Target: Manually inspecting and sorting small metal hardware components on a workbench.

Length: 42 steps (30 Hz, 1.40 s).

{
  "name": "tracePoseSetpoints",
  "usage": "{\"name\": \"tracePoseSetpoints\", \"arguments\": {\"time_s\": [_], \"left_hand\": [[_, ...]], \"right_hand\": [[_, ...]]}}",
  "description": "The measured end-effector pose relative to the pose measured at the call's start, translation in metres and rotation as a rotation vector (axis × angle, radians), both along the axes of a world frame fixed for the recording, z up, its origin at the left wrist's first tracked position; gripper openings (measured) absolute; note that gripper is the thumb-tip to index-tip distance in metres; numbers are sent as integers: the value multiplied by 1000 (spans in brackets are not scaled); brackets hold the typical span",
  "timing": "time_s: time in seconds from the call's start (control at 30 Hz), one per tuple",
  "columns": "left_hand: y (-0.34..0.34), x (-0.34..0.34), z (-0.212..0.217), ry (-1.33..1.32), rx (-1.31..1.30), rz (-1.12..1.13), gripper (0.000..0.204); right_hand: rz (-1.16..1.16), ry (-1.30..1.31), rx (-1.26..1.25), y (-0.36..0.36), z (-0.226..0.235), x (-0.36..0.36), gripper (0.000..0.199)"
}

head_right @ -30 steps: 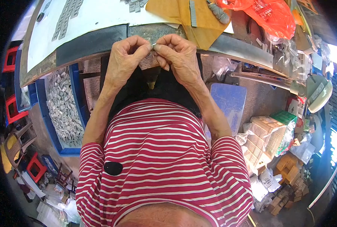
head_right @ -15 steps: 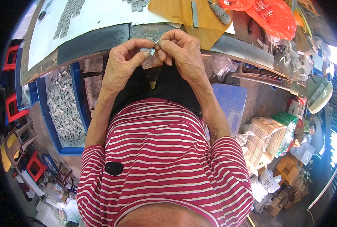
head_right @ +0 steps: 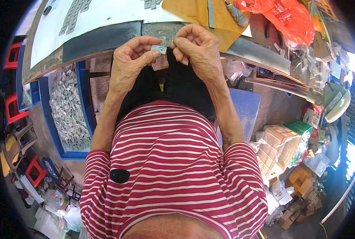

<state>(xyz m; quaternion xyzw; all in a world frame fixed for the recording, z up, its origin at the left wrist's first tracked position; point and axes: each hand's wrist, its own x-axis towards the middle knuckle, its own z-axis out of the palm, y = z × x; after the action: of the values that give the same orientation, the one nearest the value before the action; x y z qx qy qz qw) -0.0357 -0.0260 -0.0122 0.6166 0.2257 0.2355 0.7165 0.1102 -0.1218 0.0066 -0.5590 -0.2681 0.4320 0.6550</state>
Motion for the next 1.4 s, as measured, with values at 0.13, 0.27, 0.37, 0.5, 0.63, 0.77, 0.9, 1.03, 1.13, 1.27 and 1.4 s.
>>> {"name": "tracePoseSetpoints", "arguments": {"time_s": [0.13, 0.27, 0.37, 0.5, 0.63, 0.77, 0.9, 1.03, 1.13, 1.27, 1.4], "left_hand": [[1, -1, -1, -16, -64, -11, 23], [1, -2, -4, -26, -83, -19, 22], [-1, -2, -3, 19, -55, -12, 23], [-4, -1, -4, 45, 39, -15, 21], [-7, 0, -5, 64, 79, -17, 19], [-7, 0, -7, 78, 127, -46, 18], [-8, -1, -9, 72, 140, -77, 16], [-7, -4, -4, 149, 185, -162, 19], [-8, -2, -10, 45, 139, -99, 14], [-6, -3, -9, 34, 74, -114, 15], [-4, -4, -1, 34, -32, -101, 16]], "right_hand": [[59, -23, -25, 0, 2, -1, 8], [122, -37, -47, -3, -1, 0, 11], [159, -24, -86, -6, -3, 0, 13], [179, -71, -120, -9, -6, 0, 12], [215, -122, -149, -10, -7, 1, 11], [240, -117, -216, -11, -8, 5, 10], [274, -85, -237, -13, -10, 5, 11], [291, -65, -233, -14, -11, 5, 11], [308, -82, -227, -14, -12, 6, 10], [301, -113, -224, -13, -11, 2, 9], [196, -110, -209, -11, -8, -7, 7]]}}
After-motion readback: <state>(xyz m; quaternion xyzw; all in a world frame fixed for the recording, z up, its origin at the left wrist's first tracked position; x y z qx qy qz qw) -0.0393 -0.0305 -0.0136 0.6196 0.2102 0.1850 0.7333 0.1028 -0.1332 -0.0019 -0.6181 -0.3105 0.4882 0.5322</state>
